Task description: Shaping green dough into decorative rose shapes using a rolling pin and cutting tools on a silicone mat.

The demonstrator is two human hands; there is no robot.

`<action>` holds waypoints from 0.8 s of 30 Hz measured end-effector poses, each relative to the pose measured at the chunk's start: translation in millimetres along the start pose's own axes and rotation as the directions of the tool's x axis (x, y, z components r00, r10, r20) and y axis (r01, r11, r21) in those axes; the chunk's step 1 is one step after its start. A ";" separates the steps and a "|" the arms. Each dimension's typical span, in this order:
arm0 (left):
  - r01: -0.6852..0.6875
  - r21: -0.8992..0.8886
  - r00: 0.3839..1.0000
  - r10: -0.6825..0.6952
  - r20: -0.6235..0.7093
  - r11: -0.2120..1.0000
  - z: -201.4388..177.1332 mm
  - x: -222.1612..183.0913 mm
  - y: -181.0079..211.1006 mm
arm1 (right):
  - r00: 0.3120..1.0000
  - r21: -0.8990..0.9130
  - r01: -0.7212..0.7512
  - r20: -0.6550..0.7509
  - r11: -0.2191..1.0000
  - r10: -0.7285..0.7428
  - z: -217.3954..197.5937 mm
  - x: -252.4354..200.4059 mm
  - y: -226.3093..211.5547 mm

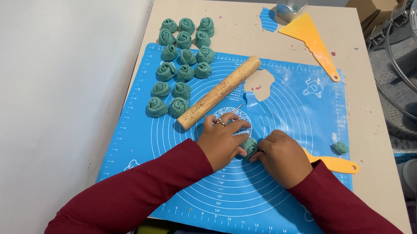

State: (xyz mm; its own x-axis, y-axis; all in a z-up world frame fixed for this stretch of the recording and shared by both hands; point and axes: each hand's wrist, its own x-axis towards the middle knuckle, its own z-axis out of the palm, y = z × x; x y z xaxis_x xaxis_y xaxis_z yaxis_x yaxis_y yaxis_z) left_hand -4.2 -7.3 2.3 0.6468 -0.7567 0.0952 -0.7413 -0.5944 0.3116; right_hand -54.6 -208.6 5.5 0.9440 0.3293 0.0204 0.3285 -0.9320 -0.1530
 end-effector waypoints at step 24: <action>-0.017 -0.138 0.995 0.030 0.092 0.990 1.4 -1.3 -3.1 | 0.997 0.043 -0.048 0.064 0.998 0.045 -43.5 -5.5 -22.3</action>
State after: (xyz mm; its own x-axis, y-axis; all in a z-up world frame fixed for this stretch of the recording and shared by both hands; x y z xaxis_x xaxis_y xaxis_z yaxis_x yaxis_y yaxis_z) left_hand -3.0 -4.9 -0.1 0.6049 -0.7961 0.0167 -0.7205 -0.5383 0.4371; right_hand -65.8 -196.3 51.8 0.9539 0.2962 -0.0493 0.2816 -0.9394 -0.1957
